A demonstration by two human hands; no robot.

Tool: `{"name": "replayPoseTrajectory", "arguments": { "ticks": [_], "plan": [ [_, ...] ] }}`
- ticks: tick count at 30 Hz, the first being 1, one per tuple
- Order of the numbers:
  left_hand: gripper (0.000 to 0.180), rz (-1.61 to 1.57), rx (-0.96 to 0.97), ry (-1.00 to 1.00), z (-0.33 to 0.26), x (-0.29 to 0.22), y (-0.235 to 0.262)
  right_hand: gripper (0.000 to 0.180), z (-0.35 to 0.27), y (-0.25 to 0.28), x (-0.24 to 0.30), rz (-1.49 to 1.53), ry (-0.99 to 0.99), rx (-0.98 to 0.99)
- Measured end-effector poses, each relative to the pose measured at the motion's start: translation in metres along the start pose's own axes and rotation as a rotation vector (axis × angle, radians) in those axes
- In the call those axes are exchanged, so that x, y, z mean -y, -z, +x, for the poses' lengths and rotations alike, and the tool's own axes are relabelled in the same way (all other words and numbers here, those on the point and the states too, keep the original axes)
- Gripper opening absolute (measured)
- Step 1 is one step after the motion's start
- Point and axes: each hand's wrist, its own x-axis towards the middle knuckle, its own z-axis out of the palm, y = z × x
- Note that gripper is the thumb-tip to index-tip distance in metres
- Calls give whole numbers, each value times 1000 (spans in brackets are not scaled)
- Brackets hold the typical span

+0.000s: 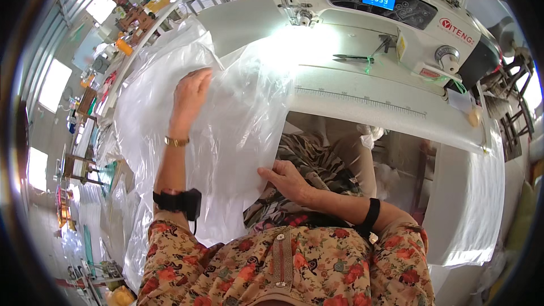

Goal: Sewing the edges of large white plastic bags using an industrial sewing machine.

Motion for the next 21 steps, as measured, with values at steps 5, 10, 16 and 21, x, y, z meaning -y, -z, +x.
{"name": "replayPoseTrajectory", "arguments": {
  "ticks": [5,10,16,21],
  "plan": [
    [25,-150,413,-164,-52,-121,3,26,0,-7,-18,16,67,-50],
    [12,-118,462,85,-88,-126,-16,24,-7,-7,-25,-138,110,-88],
    [10,-181,395,-13,-107,-129,-15,25,-13,-14,-17,-461,117,-198],
    [11,-168,406,-36,-106,-136,-7,19,-22,-20,-5,-674,416,-194]
  ]
}}
